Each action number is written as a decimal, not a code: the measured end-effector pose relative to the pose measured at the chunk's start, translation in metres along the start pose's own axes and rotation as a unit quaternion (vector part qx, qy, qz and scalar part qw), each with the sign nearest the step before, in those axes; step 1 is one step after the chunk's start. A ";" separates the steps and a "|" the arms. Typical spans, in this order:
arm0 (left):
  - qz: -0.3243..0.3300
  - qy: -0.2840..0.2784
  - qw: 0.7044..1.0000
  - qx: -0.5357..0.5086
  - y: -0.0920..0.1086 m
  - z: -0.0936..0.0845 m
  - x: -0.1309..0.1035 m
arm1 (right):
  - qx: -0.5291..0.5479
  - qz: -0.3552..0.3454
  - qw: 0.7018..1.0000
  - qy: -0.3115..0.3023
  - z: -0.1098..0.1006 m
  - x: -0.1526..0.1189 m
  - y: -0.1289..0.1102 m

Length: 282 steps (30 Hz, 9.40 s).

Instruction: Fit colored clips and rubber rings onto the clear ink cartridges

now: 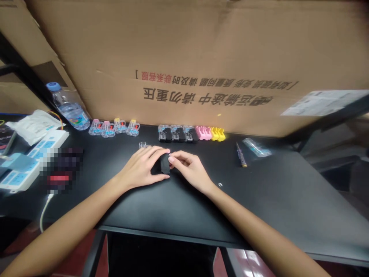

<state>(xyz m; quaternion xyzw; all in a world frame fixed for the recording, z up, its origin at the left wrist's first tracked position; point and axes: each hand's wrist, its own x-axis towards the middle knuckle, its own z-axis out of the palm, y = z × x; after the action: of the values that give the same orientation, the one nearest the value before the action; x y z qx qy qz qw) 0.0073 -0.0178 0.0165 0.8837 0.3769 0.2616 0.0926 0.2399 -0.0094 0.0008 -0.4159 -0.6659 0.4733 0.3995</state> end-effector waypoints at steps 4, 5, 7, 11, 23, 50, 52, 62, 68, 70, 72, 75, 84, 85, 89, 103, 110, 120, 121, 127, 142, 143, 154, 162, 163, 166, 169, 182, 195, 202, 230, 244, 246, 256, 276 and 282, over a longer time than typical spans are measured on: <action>-0.014 -0.017 1.000 0.011 -0.011 0.000 -0.002 | -0.161 -0.099 0.982 0.021 -0.006 0.001 0.008; -0.018 -0.020 0.999 0.020 -0.013 -0.001 -0.003 | -0.217 -0.134 0.967 0.014 -0.008 0.002 0.011; -0.024 -0.026 0.999 0.033 -0.015 -0.005 -0.003 | -0.315 -0.186 0.930 -0.019 -0.011 0.005 0.016; -0.033 -0.022 0.998 0.039 -0.016 -0.008 -0.002 | -0.430 -0.207 0.875 -0.081 -0.011 0.007 0.020; -0.078 0.016 0.996 0.032 -0.020 -0.008 -0.001 | -0.455 -0.253 0.850 -0.082 -0.012 0.002 0.019; -0.129 0.080 0.988 0.035 -0.021 -0.009 0.000 | -0.461 -0.299 0.828 -0.109 -0.008 -0.002 0.008; -0.124 0.078 0.989 0.034 -0.021 -0.009 0.000 | -0.447 -0.324 0.827 -0.108 -0.006 -0.002 0.008; -0.088 0.057 0.994 0.021 -0.018 -0.007 -0.001 | -0.463 -0.375 0.794 -0.121 0.001 -0.006 0.005; -0.054 0.038 0.998 -0.009 -0.014 -0.004 -0.002 | -0.283 -0.321 0.901 -0.065 -0.003 -0.007 0.006; -0.031 0.032 0.999 -0.025 -0.012 -0.002 -0.003 | -0.185 -0.262 0.947 0.004 -0.003 -0.005 0.004; -0.012 0.027 0.999 -0.044 -0.011 0.001 -0.004 | -0.113 -0.195 0.973 0.045 -0.003 -0.004 0.002; -0.002 0.025 0.998 -0.065 -0.011 0.004 -0.005 | -0.022 -0.103 0.993 0.051 -0.004 -0.003 -0.001; 0.020 0.022 0.996 -0.088 -0.010 0.007 -0.004 | 0.095 -0.016 0.995 0.031 0.002 -0.001 0.001; 0.024 0.020 0.996 -0.087 -0.010 0.008 -0.005 | 0.097 -0.009 0.995 0.027 0.002 -0.001 0.001; 0.033 0.014 0.996 -0.077 -0.010 0.009 -0.006 | 0.118 0.009 0.993 0.030 0.004 0.000 0.003; -0.063 0.061 0.979 -0.184 -0.007 0.005 -0.003 | -0.010 -0.087 0.995 0.052 0.001 -0.004 0.006; -0.109 -0.034 0.906 -0.409 -0.003 -0.002 -0.001 | -0.013 -0.137 0.990 -0.012 0.001 -0.007 -0.003; -0.109 0.061 0.975 -0.181 -0.009 -0.011 0.005 | 0.106 -0.009 0.992 0.063 -0.001 -0.006 -0.004; -0.112 0.080 0.980 -0.141 -0.012 -0.013 0.005 | 0.120 -0.001 0.991 0.065 -0.002 -0.005 -0.006; -0.162 0.078 0.984 0.000 -0.029 -0.021 0.001 | 0.120 0.029 0.989 0.085 -0.003 -0.003 -0.010; -0.171 0.008 0.982 -0.084 -0.052 -0.011 -0.009 | 0.193 0.054 0.979 0.021 -0.008 -0.005 -0.004; -0.167 0.029 0.979 -0.112 -0.051 -0.012 -0.007 | 0.199 0.053 0.978 0.023 -0.008 -0.005 -0.003; -0.108 0.020 0.966 -0.234 -0.035 0.003 -0.007 | 0.147 0.047 0.984 0.086 -0.007 0.000 0.006; -0.082 0.040 0.969 -0.232 -0.026 0.010 -0.005 | 0.144 0.041 0.987 0.053 -0.005 0.000 0.001; -0.085 0.039 0.965 -0.243 -0.025 0.011 -0.005 | 0.146 0.044 0.987 0.048 -0.004 0.000 0.001; -0.113 0.036 0.939 -0.324 -0.021 0.013 -0.004 | 0.147 0.046 0.987 0.050 -0.005 0.000 -0.001; -0.143 0.041 0.900 -0.409 -0.018 0.014 -0.002 | 0.140 0.040 0.988 0.059 -0.006 0.001 -0.003; -0.210 0.069 0.861 -0.457 -0.015 0.014 0.003 | 0.112 0.033 0.990 0.075 -0.012 -0.001 -0.005; -0.238 0.073 0.845 -0.473 -0.009 0.021 0.006 | 0.121 0.087 0.987 0.060 -0.011 -0.002 -0.004; -0.228 0.062 0.864 -0.444 -0.014 0.025 0.001 | 0.147 0.135 0.979 0.041 -0.007 -0.004 -0.002; -0.239 0.048 0.852 -0.463 -0.010 0.017 0.002 | 0.169 0.116 0.978 0.037 -0.001 -0.008 -0.008; -0.096 0.061 0.942 -0.316 -0.012 0.007 -0.002 | 0.250 0.129 0.958 0.048 -0.006 -0.006 -0.008; -0.068 0.057 0.960 -0.265 -0.012 0.009 -0.003 | 0.261 0.148 0.954 0.025 -0.004 -0.007 -0.011; -0.152 0.061 0.946 -0.279 -0.007 0.005 0.002 | 0.138 0.114 0.983 -0.040 -0.006 -0.008 -0.016; -0.187 0.131 0.916 -0.331 -0.007 0.000 0.004 | 0.078 0.069 0.988 0.114 -0.011 -0.005 -0.021; -0.152 0.056 0.939 -0.304 -0.008 0.003 0.002 | 0.069 0.094 0.993 0.025 -0.005 -0.007 -0.019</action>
<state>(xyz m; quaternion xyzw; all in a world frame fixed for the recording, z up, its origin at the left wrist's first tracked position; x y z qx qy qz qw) 0.0059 -0.0105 0.0118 0.7296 0.4137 0.3953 0.3746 0.2431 -0.0183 0.0190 -0.4599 -0.5793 0.5430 0.3976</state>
